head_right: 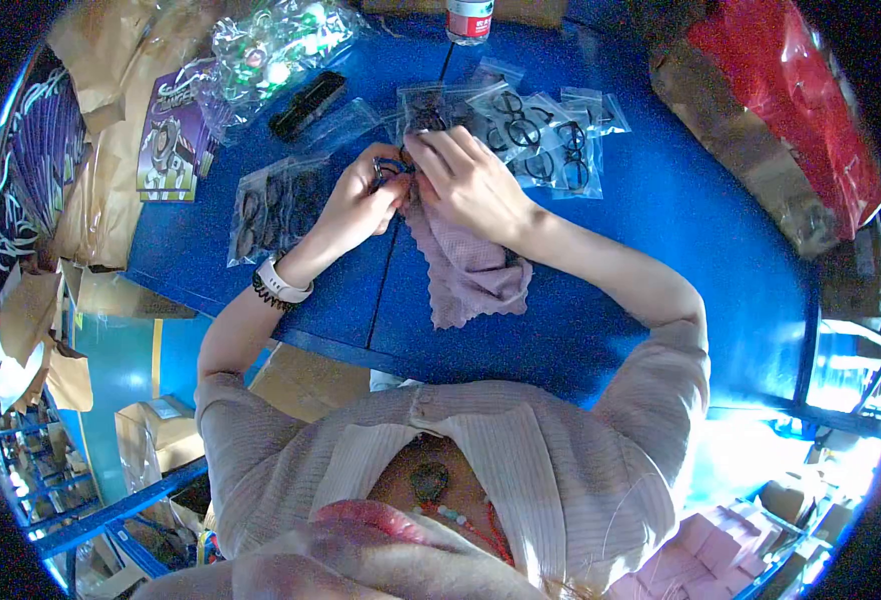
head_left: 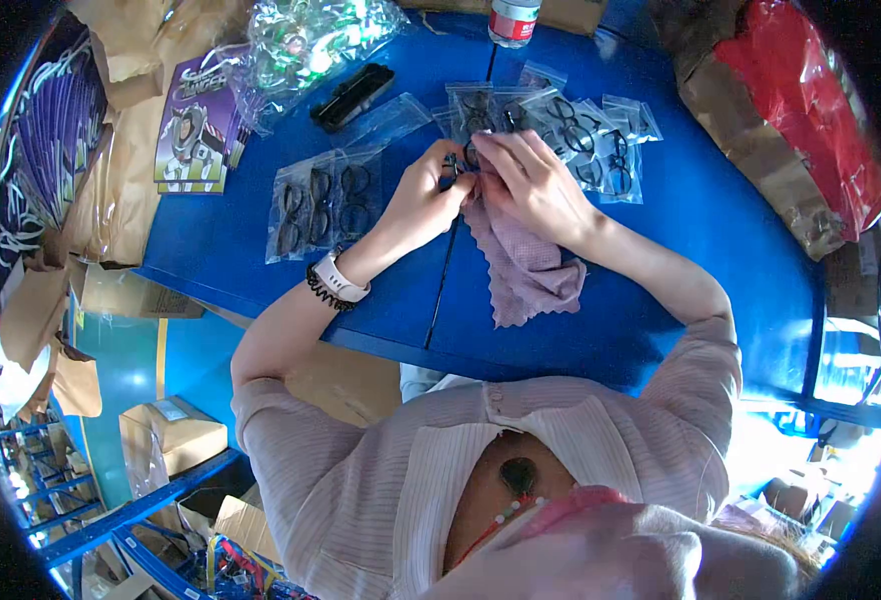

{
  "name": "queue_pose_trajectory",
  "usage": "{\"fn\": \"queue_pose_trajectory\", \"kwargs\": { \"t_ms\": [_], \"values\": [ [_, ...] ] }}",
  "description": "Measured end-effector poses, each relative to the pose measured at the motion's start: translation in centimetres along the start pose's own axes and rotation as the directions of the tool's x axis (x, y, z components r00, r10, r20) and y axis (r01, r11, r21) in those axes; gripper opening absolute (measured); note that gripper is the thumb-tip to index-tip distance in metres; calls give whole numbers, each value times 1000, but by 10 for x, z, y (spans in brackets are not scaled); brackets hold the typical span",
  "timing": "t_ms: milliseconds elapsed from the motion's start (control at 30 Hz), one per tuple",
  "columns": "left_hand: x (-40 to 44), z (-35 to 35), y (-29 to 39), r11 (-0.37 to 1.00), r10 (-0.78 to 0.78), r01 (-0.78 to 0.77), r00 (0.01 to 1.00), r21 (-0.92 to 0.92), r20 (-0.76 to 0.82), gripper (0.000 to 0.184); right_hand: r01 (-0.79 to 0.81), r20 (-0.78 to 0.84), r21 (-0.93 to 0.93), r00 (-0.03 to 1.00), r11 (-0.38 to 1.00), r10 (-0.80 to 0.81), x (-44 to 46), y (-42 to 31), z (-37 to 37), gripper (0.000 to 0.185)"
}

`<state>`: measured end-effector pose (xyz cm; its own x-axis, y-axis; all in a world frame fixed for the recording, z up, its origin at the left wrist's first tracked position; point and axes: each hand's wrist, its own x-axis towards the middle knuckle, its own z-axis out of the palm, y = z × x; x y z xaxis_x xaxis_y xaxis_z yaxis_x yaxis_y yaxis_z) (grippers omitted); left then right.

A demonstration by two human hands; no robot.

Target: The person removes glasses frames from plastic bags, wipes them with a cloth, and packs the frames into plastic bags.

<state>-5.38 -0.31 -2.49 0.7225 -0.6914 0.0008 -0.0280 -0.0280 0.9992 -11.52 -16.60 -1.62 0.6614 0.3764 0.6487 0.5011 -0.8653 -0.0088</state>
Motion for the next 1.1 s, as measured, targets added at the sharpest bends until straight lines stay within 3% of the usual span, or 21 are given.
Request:
{"fn": "queue_pose_trajectory", "kwargs": {
  "t_ms": [67,233,367,567,700,867,1100],
  "values": [
    [0,1,1,1000,-4,4,1000,0,2,21,23,-7,-35,1000,999,-23,0,1,-1,37],
    [-2,-2,4,996,44,-45,999,-76,-23,20,126,-87,186,990,974,-111,-1,5,4,37],
    [-3,0,6,983,-68,72,997,-168,29,14,120,7,-9,993,993,-120,-6,17,2,37],
    [-4,-1,3,965,-92,113,991,-238,95,13,207,-13,76,978,975,-207,-11,18,2,36],
    [-4,0,8,954,-148,163,986,-251,77,12,149,-46,-303,984,941,-170,-8,10,2,32],
    [-5,-2,11,901,-248,279,960,-333,133,13,313,63,-250,949,916,-308,-16,22,-1,28],
    [-3,-6,3,866,-299,334,943,-372,150,13,255,-53,-267,959,929,-278,-12,17,6,23]
  ]
}}
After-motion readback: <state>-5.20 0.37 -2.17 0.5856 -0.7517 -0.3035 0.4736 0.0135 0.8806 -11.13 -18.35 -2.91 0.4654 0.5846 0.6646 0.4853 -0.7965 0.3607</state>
